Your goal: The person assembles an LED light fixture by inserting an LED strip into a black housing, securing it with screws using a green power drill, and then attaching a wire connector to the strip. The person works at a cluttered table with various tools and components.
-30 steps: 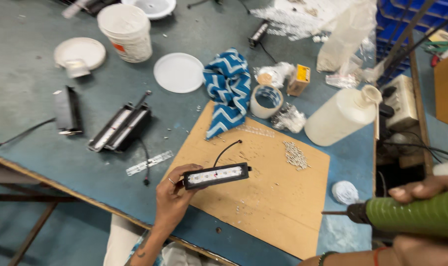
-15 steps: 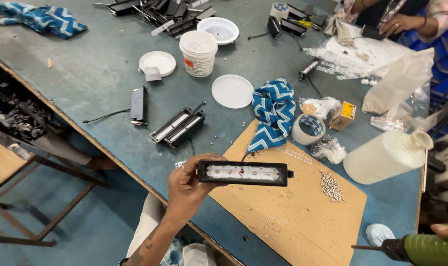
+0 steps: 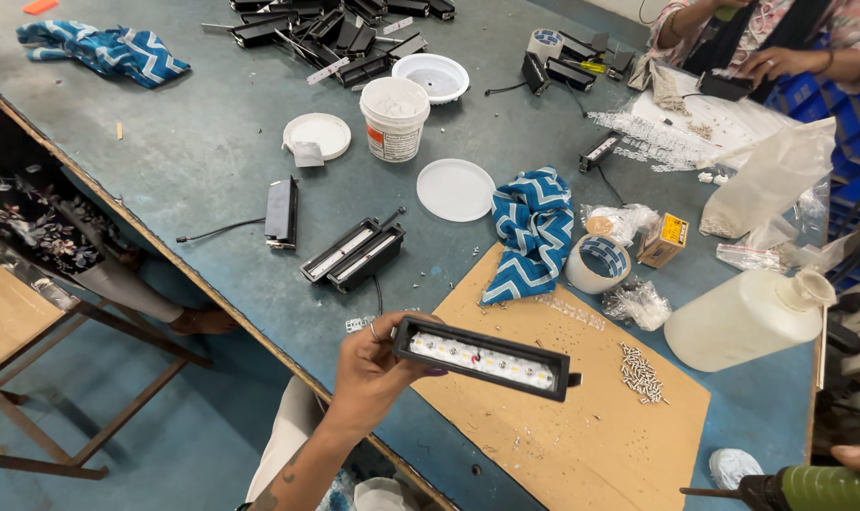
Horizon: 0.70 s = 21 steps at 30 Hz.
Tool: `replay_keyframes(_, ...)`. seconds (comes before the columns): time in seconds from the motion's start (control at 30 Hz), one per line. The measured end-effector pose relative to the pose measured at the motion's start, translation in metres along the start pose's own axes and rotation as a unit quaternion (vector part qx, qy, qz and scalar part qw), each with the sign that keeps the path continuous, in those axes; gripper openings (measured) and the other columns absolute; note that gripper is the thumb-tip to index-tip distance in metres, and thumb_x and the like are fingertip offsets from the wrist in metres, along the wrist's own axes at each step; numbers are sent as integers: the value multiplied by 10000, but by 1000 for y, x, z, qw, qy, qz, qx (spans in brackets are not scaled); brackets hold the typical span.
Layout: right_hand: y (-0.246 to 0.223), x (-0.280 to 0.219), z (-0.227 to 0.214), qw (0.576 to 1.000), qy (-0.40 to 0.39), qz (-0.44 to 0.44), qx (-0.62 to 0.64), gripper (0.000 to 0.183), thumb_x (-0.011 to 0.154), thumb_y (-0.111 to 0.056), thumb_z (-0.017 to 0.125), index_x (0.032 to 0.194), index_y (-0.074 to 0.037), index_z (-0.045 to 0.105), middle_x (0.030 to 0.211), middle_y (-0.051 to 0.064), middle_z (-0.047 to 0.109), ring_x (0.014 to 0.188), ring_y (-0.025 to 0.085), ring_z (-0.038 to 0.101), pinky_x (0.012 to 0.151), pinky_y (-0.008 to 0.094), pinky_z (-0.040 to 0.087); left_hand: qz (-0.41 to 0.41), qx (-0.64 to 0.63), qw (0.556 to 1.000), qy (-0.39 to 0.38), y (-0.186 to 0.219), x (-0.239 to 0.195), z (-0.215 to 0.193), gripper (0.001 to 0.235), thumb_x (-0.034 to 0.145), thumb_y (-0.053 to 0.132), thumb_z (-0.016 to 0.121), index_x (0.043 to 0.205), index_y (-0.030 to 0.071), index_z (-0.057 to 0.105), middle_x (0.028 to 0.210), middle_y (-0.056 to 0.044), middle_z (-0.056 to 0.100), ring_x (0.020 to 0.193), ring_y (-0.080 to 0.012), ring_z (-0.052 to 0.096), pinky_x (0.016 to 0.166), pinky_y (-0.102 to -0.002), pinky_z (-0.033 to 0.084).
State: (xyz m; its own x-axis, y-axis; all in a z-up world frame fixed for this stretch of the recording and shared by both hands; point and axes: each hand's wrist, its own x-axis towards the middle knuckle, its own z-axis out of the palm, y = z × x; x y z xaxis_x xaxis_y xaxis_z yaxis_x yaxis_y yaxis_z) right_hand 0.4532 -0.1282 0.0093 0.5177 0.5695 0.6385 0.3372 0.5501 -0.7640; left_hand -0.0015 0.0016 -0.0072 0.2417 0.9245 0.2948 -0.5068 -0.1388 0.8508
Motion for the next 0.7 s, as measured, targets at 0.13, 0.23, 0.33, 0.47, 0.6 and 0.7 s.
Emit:
replay_keyframes(0.13,1,-2,-1,1000,-1,3,-2,684,1116,-552,480,1358,83,404,899,209,531,780,297,589,794,454,557,1,14,1000,-23,-2,-1,-2,343,870,-63,750,1199,-82,656,1087,-141,742,996,-204,752,856,-360,677)
replay_keyframes(0.23,3,-2,-1,1000,-1,5,-3,679,1121,-549,471,1361,82,402,901,208,530,781,297,589,796,453,557,-19,1,999,-29,-1,-2,-2,356,856,-67,755,1198,-79,655,1084,-140,742,986,-206,756,847,-362,683)
replay_keyframes(0.33,4,-2,-1,1000,-2,6,-4,673,1126,-545,463,1364,82,400,904,207,528,783,296,589,799,452,557,-31,3,999,-32,1,-3,-1,339,863,-61,748,1191,-77,663,1083,-143,743,994,-211,760,848,-365,692)
replay_keyframes(0.47,5,-1,-2,1000,-3,8,-7,666,1133,-540,452,1368,81,398,907,206,527,785,296,588,802,451,556,-15,5,999,-43,2,-3,0,342,853,-74,755,1182,-78,661,1114,-154,734,1006,-219,759,842,-366,691)
replay_keyframes(0.6,7,1,-2,1000,-3,11,-7,659,1139,-535,441,1372,80,395,911,204,525,786,295,588,806,451,556,-10,13,999,-42,4,-3,-1,357,839,-88,760,1182,-81,659,1135,-165,731,1003,-225,760,839,-363,692)
replay_keyframes(0.7,7,1,-3,1000,-2,12,-7,654,1144,-531,433,1375,79,394,913,203,523,788,295,587,808,450,556,-6,7,999,-46,5,-3,-1,349,842,-98,754,1178,-86,658,1143,-169,728,1005,-225,758,843,-360,689)
